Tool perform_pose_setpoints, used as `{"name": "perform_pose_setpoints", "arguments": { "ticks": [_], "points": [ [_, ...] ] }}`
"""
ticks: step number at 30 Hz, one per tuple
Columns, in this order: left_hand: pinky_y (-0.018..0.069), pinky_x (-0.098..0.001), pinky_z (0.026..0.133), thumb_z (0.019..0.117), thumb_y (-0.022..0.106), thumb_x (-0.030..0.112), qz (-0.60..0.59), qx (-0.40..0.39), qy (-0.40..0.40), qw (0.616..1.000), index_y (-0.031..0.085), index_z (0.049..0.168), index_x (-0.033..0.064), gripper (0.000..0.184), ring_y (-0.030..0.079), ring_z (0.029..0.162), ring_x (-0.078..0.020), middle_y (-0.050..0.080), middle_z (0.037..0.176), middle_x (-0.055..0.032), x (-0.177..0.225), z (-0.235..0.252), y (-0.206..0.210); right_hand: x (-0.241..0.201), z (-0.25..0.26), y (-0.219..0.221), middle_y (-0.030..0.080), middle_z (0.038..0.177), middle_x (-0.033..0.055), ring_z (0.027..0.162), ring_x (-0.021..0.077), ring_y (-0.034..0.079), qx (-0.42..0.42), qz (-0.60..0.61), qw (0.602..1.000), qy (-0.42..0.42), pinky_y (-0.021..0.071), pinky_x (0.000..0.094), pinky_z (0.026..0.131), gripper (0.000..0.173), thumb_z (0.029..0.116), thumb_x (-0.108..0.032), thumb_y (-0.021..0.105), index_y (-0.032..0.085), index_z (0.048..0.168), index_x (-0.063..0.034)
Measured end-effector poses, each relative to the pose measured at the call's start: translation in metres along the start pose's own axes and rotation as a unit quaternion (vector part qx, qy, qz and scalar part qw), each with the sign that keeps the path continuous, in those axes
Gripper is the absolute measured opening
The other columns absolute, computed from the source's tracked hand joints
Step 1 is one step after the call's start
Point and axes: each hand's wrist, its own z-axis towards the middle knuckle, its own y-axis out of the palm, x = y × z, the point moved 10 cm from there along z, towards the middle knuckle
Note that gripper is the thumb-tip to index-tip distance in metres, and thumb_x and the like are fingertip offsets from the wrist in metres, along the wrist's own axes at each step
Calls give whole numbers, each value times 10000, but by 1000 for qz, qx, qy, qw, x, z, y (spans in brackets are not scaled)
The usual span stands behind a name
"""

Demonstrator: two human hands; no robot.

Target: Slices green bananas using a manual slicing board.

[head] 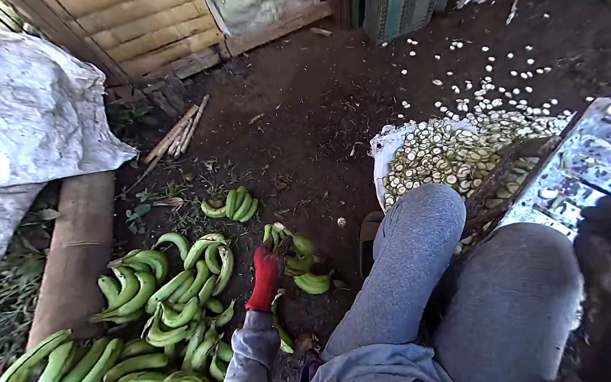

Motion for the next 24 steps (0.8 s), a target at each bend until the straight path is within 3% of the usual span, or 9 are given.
{"name": "perform_pose_setpoints", "arguments": {
  "ticks": [3, 7, 10, 13, 16, 18, 19, 21, 24],
  "points": [
    [579, -199, 729, 965, 647, 104, -130, -25, 132, 982, 677, 1067, 6, 145, 661, 765, 14, 703, 852, 46, 118, -26, 14, -42, -8, 93, 647, 1345, 123, 1196, 177, 631, -145, 22, 984, -99, 538, 396, 1001, 612, 903, -378, 729, 576, 1398, -51],
    [618, -276, 759, 1025, 513, 150, -268, -50, 263, 925, 678, 1109, 51, 210, 710, 833, -77, 726, 911, 16, 254, -71, 46, -89, 0, 150, 409, 1609, 118, 1518, 361, 304, -166, -80, 965, -185, 266, 617, 1201, 959, 751, -505, 818, 422, 1559, -173],
    [584, -305, 929, 1083, 437, 254, -311, -227, 371, 845, 633, 1311, 125, 328, 680, 1058, -83, 711, 1166, 34, 333, -117, 91, -92, 30, 100, 468, 1512, 251, 1417, 449, 426, 51, -78, 968, -232, 383, 620, 1142, 972, 674, -314, 884, 441, 1502, -63],
    [571, -236, 928, 1023, 599, 344, -176, -360, 487, 776, 587, 1412, 104, 458, 658, 1071, -16, 694, 1235, 52, 392, -153, 128, -67, 46, 25, 513, 1434, 220, 1321, 322, 519, 136, -35, 961, -238, 447, 478, 1103, 929, 723, -322, 847, 399, 1498, -71],
    [539, -265, 996, 888, 736, 464, -14, -389, 602, 697, 650, 1348, 125, 578, 620, 1159, -20, 675, 1280, 28, 425, -176, 171, -30, 39, -31, 550, 1414, 132, 1305, 217, 532, 136, 26, 973, -183, 466, 402, 1104, 864, 721, -306, 864, 473, 1461, -94],
    [451, -482, 1095, 776, 828, 464, 53, -417, 646, 637, 594, 1408, 76, 777, 540, 1322, -221, 595, 1407, -120, 428, -195, 224, -7, 30, -58, 590, 1373, 108, 1229, 161, 598, 158, 80, 975, -135, 530, 350, 1054, 864, 706, -207, 885, 473, 1449, -50],
    [432, -513, 1103, 719, 885, 374, 52, -444, 638, 627, 582, 1403, 27, 824, 536, 1322, -263, 595, 1395, -165, 425, -206, 252, 5, 26, -66, 605, 1350, 78, 1188, 133, 623, 172, 115, 973, -106, 559, 324, 1016, 893, 687, -161, 893, 451, 1456, -59],
    [539, -357, 1012, 710, 886, 191, 25, -492, 598, 632, 572, 1399, 31, 773, 641, 1158, -129, 674, 1267, -91, 422, -220, 299, 28, 24, -77, 624, 1321, 50, 1134, 135, 657, 177, 186, 965, -50, 599, 328, 956, 979, 661, -129, 923, 406, 1492, -106],
    [569, -442, 906, 743, 841, 133, 48, -470, 603, 643, 596, 1338, 22, 653, 689, 1029, -207, 709, 1137, -123, 421, -240, 336, 53, 28, -86, 583, 1380, 30, 1167, 122, 632, 87, 216, 973, 6, 584, 324, 959, 1074, 681, -277, 912, 310, 1562, -165]
  ]
}}
